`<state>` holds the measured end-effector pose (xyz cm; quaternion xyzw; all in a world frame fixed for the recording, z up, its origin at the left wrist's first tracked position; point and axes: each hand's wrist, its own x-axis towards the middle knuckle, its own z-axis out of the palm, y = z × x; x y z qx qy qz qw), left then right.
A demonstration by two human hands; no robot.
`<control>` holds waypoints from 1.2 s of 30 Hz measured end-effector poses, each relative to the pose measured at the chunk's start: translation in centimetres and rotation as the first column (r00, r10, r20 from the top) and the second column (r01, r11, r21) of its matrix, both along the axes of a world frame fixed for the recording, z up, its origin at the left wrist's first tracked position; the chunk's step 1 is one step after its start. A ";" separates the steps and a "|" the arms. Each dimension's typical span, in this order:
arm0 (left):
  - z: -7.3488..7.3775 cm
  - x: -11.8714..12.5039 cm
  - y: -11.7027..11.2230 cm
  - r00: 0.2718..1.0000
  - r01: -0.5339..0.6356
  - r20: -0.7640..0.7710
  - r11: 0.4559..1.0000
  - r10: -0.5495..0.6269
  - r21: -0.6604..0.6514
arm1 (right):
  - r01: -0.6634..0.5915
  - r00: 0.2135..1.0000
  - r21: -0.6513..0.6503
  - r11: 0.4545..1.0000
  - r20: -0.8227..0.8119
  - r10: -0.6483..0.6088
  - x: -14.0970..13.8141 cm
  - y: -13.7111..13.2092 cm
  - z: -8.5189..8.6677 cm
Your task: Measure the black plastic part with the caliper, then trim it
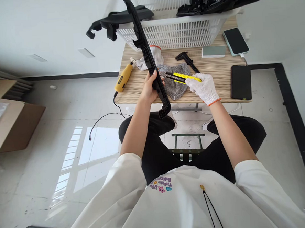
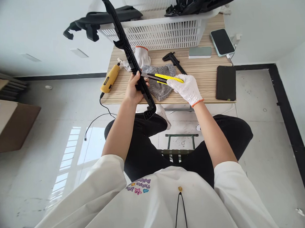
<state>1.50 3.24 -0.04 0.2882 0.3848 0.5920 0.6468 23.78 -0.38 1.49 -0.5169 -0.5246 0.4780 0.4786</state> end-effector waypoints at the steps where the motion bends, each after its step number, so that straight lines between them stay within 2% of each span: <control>1: 0.0 0.0 0.0 1.000 0.001 -0.003 1.000 -0.001 0.002 | -0.004 1.000 0.004 1.000 0.006 0.004 0.0 -0.1 0.0; 12: 0.5 0.1 -0.4 0.999 -0.021 -0.029 1.000 0.021 -0.004 | -0.050 0.997 -0.007 0.999 0.066 0.050 0.2 -0.4 0.2; 15: 0.6 0.2 -0.7 1.000 0.003 -0.026 1.000 -0.003 0.010 | -0.056 0.996 -0.013 0.998 0.068 0.057 0.2 -0.4 0.1; 24: -0.3 0.5 -0.5 1.000 -0.004 -0.027 1.000 0.004 0.029 | -0.039 0.996 -0.021 0.999 0.077 0.041 0.2 -0.8 0.3; 29: 0.0 0.6 -0.8 1.000 0.010 0.022 0.999 -0.011 0.030 | 0.006 1.000 -0.063 0.998 0.022 -0.004 0.2 -0.8 0.6; 32: 0.2 0.7 -0.7 0.999 0.045 -0.006 0.999 -0.045 0.019 | 0.019 1.000 -0.091 0.996 -0.006 -0.020 0.2 -0.7 0.6; 36: -0.2 0.7 -0.3 0.999 0.051 -0.009 0.999 -0.052 -0.015 | 0.035 0.999 -0.084 0.996 0.006 -0.035 0.3 -0.5 0.4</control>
